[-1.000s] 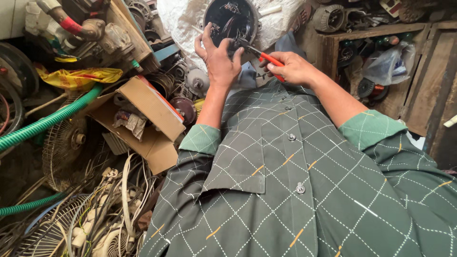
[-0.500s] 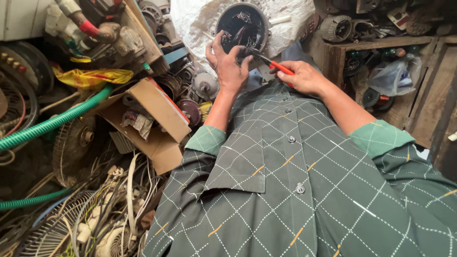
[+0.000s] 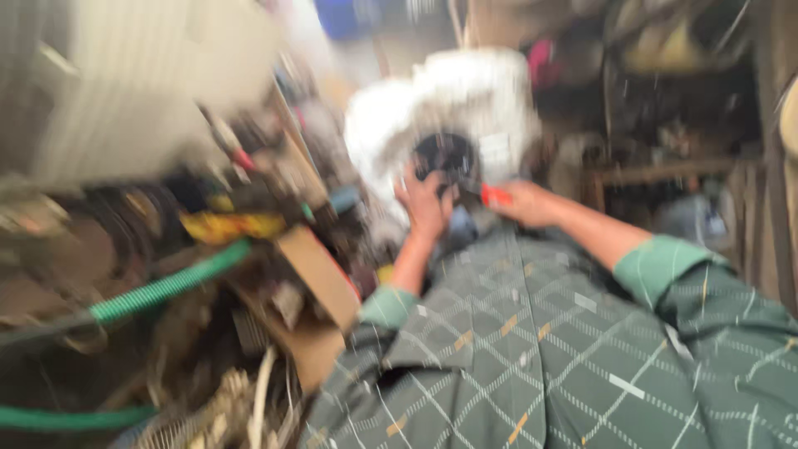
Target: The person holds a black cylindrical motor armature on a padded surface and uses red-handled pliers to grip and pull material from inside it, repositioning the armature repeatedly to work from different angles. They continue prying and extracting components from the armature throughout the episode.
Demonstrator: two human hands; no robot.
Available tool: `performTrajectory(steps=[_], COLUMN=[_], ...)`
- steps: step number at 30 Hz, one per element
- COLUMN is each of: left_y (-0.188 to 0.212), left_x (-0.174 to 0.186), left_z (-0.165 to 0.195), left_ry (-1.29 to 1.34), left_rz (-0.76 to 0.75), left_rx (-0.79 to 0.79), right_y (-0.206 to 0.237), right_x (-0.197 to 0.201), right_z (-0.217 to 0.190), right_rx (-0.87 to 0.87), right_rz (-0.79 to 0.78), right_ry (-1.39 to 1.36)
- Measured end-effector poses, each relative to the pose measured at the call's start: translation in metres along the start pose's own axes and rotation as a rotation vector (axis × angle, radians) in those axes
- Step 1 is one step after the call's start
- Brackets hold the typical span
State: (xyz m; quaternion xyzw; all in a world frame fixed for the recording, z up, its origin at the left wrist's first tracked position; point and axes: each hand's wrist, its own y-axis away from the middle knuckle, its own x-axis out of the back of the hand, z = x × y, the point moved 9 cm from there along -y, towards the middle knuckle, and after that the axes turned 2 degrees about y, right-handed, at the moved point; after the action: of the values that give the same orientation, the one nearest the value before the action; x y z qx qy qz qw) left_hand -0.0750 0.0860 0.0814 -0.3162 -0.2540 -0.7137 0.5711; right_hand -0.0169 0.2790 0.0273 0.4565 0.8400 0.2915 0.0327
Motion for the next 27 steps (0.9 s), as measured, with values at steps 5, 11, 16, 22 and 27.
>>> performTrajectory(steps=[5, 11, 16, 22, 27], left_y=[-0.013, -0.007, -0.011, -0.015, -0.011], left_x=[0.002, 0.002, 0.006, 0.011, 0.018], left_z=[0.010, 0.008, 0.009, 0.014, 0.002], left_ry=[-0.010, 0.090, 0.047, 0.091, 0.211], left_rz=[0.017, 0.011, -0.003, -0.037, -0.027], left_rx=[0.020, 0.120, 0.129, 0.134, 0.060], right_y=[0.009, 0.015, 0.004, -0.006, -0.018], right_x=[0.028, 0.034, -0.006, -0.014, 0.001], right_z=[-0.031, -0.028, 0.023, 0.018, 0.015], right_rx=[0.099, -0.005, -0.426, -0.278, -0.290], right_rz=[0.313, 0.271, -0.330, -0.344, -0.350], right_ry=[0.437, 0.550, -0.411, -0.586, -0.340])
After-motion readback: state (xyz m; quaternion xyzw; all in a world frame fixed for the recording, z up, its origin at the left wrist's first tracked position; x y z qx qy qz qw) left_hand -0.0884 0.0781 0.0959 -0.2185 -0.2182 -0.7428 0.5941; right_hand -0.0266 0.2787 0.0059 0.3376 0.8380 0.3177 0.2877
